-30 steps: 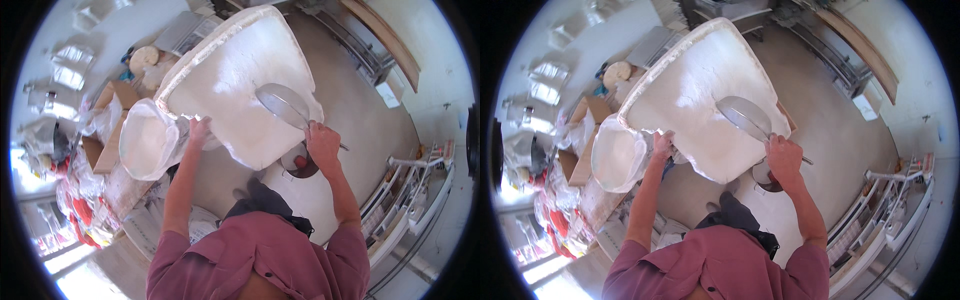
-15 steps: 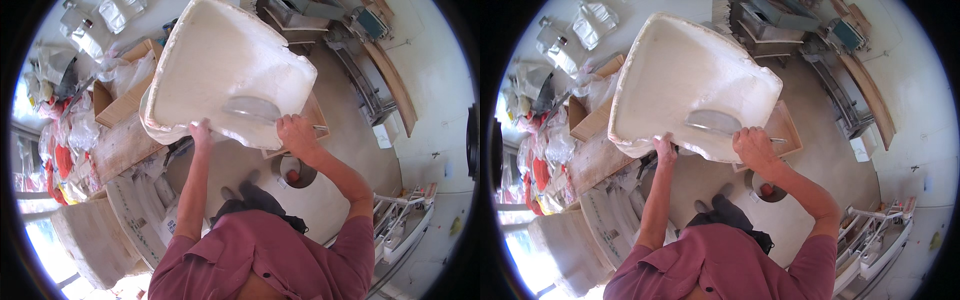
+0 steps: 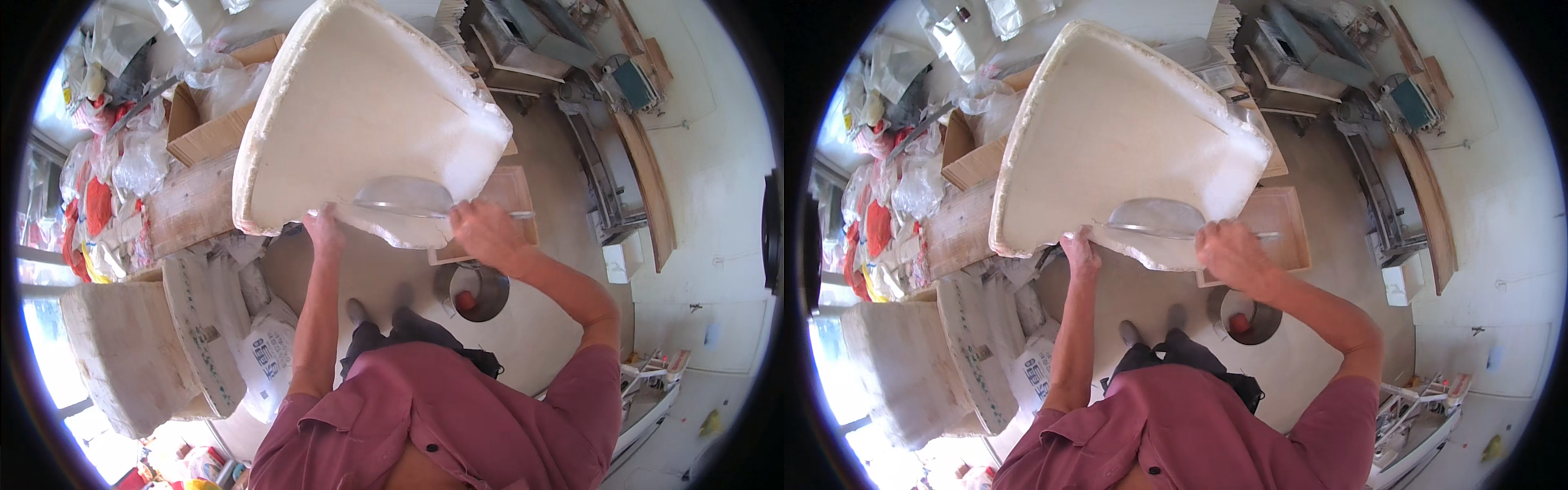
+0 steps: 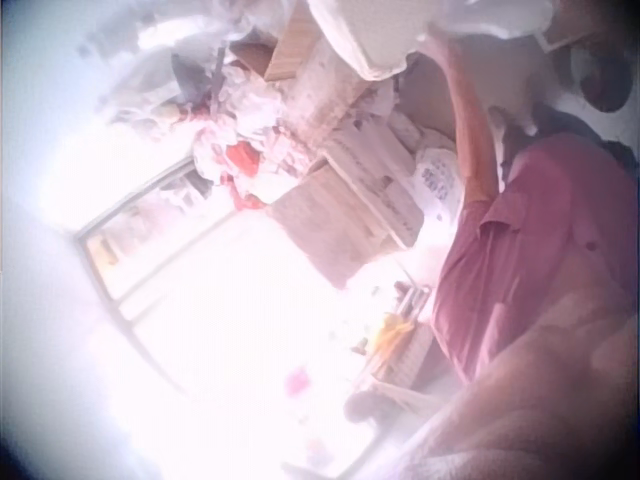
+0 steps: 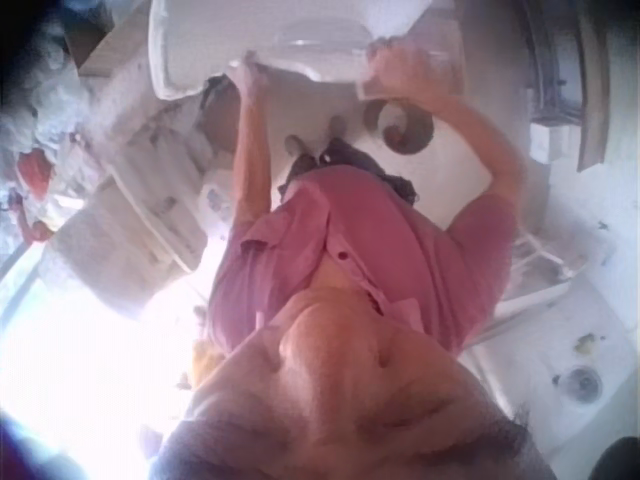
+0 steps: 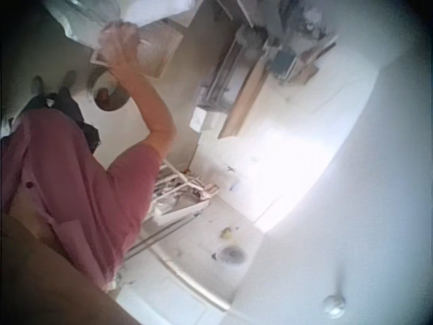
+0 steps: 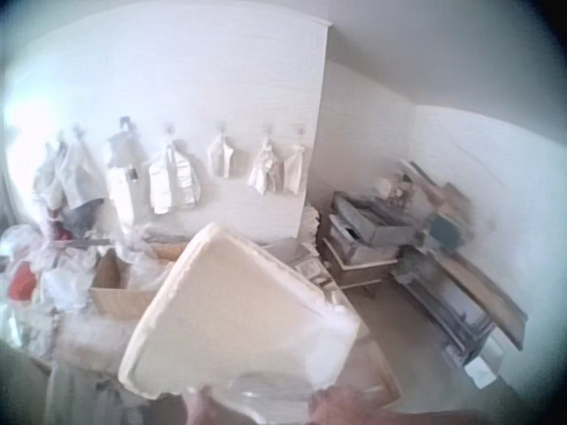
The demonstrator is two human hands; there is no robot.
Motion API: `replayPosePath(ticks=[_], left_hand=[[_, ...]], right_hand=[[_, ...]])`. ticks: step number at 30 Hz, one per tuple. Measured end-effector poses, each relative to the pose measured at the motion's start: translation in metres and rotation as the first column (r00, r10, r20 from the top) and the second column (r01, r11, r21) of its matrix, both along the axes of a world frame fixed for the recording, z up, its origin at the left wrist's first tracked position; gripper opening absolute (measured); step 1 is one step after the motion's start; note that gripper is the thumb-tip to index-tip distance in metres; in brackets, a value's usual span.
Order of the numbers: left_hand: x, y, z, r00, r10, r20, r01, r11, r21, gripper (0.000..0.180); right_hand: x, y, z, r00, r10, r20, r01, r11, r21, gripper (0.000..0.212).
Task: The person sifts white powder, likely flour, from a large white container into a metal sieve held over a white tray. They shake the sieve to separate the powder and then pour the sifted contents into a large bag. The person briefly walks to a counter to handle a small item before returning to the table to continue sifting.
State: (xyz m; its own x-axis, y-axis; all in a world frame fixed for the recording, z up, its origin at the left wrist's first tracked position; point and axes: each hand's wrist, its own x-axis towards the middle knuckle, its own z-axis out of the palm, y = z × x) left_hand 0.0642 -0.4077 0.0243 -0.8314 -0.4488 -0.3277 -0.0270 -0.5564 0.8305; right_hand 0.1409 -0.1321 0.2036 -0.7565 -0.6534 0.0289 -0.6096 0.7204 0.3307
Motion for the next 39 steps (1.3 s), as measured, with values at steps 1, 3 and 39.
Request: replayPosePath(ticks=[1,3,39], left_hand=[[0.005,0.003,0.007,0.998,0.056,0.022,-0.057,0.998,0.031,0.005],[0.007,-0.002,0.002,0.998,0.021,-0.060,-0.021,1.000,0.013,0.003],[-0.029,-0.017,0.084,0.965,-0.254,0.072,0.242,0.738,-0.630,0.072]], right_hand=[[0.000,0.004,0.005,1.000,0.023,-0.009,-0.023,1.000,-0.007,0.010],[0.002,0.009,0.015,0.997,0.062,-0.035,-0.063,0.998,-0.026,0.013],[-0.006,0.036,-0.095,0.968,0.071,0.240,0.089,0.797,-0.598,0.018]])
